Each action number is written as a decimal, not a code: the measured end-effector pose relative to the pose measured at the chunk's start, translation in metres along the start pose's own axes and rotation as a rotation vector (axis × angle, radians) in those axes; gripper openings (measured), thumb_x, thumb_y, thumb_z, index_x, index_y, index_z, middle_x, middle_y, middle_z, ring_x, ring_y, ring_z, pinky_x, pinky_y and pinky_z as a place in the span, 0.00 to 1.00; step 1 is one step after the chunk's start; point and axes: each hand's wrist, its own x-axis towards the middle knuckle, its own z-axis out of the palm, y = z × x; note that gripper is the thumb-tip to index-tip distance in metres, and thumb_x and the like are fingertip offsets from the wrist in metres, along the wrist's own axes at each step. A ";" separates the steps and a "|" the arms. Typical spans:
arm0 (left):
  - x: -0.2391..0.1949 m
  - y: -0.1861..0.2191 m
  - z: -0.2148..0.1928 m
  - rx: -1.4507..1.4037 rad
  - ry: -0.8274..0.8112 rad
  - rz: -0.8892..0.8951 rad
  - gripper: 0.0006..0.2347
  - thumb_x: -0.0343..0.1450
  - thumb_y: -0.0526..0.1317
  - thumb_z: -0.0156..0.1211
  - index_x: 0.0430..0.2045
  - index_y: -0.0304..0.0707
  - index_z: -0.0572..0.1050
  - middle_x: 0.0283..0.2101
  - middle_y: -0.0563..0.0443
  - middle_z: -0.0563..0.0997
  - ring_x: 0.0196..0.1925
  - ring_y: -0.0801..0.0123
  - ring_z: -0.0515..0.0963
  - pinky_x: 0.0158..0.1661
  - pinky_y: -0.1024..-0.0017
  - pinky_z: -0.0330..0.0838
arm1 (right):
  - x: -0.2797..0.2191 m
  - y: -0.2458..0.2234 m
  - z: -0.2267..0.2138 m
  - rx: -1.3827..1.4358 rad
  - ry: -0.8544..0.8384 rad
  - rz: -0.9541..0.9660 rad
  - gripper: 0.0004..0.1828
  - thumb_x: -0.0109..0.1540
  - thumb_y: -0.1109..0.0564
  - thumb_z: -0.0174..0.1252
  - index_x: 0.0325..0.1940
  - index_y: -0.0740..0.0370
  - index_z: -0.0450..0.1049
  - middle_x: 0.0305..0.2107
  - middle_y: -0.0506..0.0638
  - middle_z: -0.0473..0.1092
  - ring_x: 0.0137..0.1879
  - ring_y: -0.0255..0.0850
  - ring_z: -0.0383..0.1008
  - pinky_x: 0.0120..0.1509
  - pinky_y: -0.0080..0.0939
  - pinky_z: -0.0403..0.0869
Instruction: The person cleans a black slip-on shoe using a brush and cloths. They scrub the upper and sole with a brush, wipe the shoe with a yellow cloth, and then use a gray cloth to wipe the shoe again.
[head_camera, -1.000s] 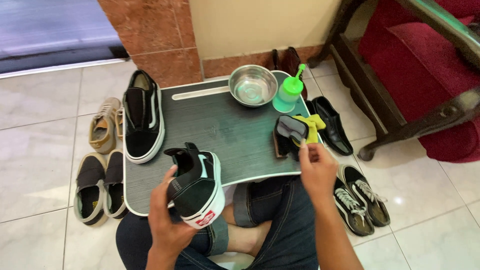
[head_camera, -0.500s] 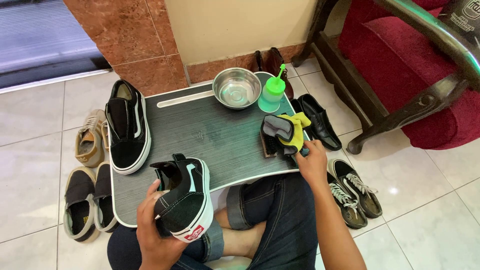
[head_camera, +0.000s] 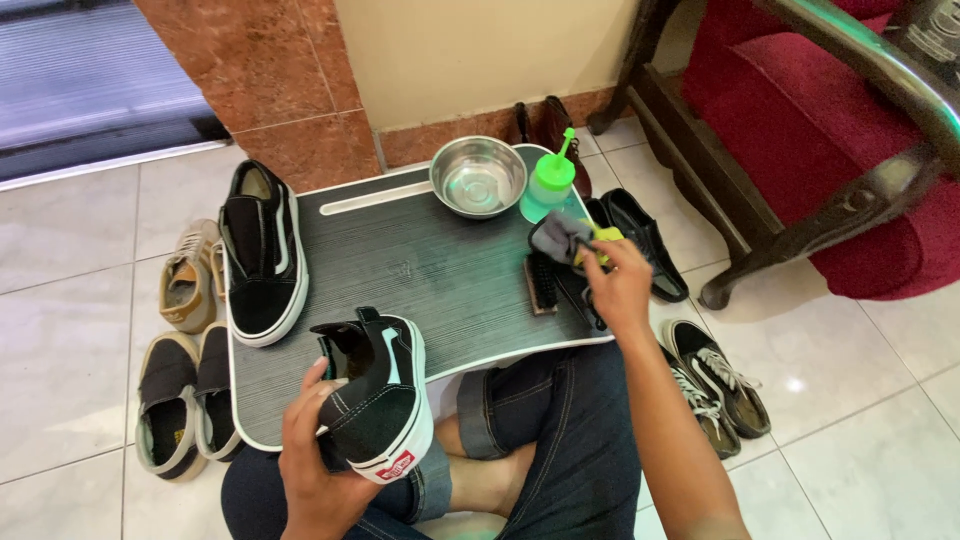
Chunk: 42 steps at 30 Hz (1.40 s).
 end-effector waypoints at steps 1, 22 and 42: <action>0.002 0.000 0.000 0.007 0.005 0.001 0.41 0.59 0.46 0.81 0.65 0.33 0.62 0.63 0.35 0.72 0.76 0.28 0.70 0.77 0.39 0.66 | 0.003 -0.016 -0.007 0.006 -0.003 -0.006 0.13 0.68 0.53 0.67 0.51 0.64 0.84 0.42 0.53 0.78 0.43 0.43 0.75 0.44 0.44 0.72; 0.003 -0.002 -0.008 -0.013 0.009 0.018 0.41 0.59 0.47 0.80 0.65 0.33 0.63 0.62 0.35 0.72 0.74 0.27 0.71 0.77 0.30 0.66 | -0.057 -0.066 0.034 0.009 -0.109 -0.411 0.19 0.68 0.54 0.62 0.62 0.61 0.78 0.52 0.56 0.79 0.57 0.52 0.79 0.64 0.56 0.73; 0.006 -0.005 -0.004 -0.128 -0.133 -0.046 0.37 0.63 0.44 0.80 0.64 0.31 0.64 0.65 0.36 0.70 0.78 0.29 0.67 0.77 0.42 0.63 | -0.050 -0.030 -0.013 -0.332 -0.023 -0.155 0.11 0.77 0.55 0.45 0.54 0.65 0.68 0.34 0.60 0.73 0.39 0.57 0.74 0.39 0.59 0.69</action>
